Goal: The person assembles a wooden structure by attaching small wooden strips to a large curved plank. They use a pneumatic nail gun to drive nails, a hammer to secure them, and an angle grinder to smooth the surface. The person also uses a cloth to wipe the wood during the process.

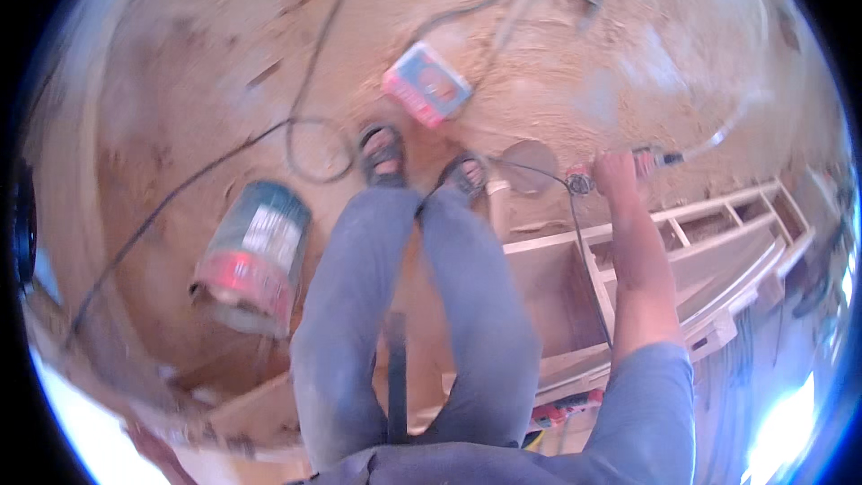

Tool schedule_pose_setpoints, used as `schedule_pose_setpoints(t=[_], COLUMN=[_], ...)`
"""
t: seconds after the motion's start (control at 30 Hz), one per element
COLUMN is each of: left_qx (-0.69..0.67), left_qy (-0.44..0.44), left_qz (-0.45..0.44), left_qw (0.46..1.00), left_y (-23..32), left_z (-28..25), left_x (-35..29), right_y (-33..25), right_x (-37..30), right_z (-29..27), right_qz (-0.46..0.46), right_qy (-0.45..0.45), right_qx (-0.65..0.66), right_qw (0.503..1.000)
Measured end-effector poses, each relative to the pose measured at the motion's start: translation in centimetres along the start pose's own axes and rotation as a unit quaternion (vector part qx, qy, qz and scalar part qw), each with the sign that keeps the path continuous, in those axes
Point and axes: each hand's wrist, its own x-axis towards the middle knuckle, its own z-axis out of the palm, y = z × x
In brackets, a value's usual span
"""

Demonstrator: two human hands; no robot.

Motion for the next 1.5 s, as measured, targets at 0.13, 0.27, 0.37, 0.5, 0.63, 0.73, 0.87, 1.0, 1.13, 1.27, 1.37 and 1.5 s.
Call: schedule_pose_setpoints(t=[0.13, 0.27, 0.37, 0.5, 0.63, 0.73, 0.87, 1.0, 1.13, 1.27, 1.37, 1.5], left_qx=[-0.235, -0.276, -0.337, -0.262, -0.178, -0.136, -0.224, -0.284, -0.275, -0.315, -0.322, -0.413], left_qy=[-0.131, -0.196, -0.156, -0.218, -0.253, -0.291, -0.28, -0.23, -0.088, 0.062, 0.101, 0.102], left_qz=[0.002, 0.06, 0.012, 0.051, 0.189, 0.214, 0.21, 0.105, 0.001, -0.115, -0.143, -0.178], left_qw=[0.963, 0.939, 0.928, 0.939, 0.932, 0.922, 0.91, 0.925, 0.957, 0.94, 0.931, 0.887], left_y=[-0.7, 4.8, 5.2, 2.9, 3.4, 3.4, -2.0, -9.0, -15.7, -20.4, -21.9, -20.0], left_z=[1.8, 8.7, 9.1, 7.3, 6.3, 6.4, 6.0, 5.8, 3.0, 0.0, -1.4, -1.6], left_x=[-1.3, -0.3, 0.3, -1.7, -2.5, -4.1, -4.6, -9.2, -14.7, -19.3, -21.6, -23.7], right_y=[-8.2, -14.3, -20.2, -28.3, -37.6, -42.0, -49.2, -55.5, -59.0, -60.5, -63.7, -71.0], right_x=[-11.4, -20.2, -27.2, -37.2, -48.0, -54.5, -60.5, -63.3, -62.6, -63.2, -64.2, -64.7], right_z=[-12.6, -17.4, -22.7, -26.6, -30.4, -32.3, -32.7, -31.4, -27.8, -30.0, -33.2, -32.7], right_qz=[0.057, -0.012, -0.034, -0.171, -0.266, -0.346, -0.314, -0.297, -0.353, -0.338, -0.307, -0.33], right_qy=[-0.018, 0.109, 0.157, 0.17, 0.096, -0.05, -0.285, -0.312, -0.204, -0.202, -0.214, -0.183], right_qx=[0.149, 0.26, 0.275, 0.334, 0.437, 0.495, 0.503, 0.444, 0.448, 0.501, 0.558, 0.684], right_qw=[0.987, 0.959, 0.948, 0.911, 0.854, 0.795, 0.753, 0.786, 0.796, 0.771, 0.741, 0.624])
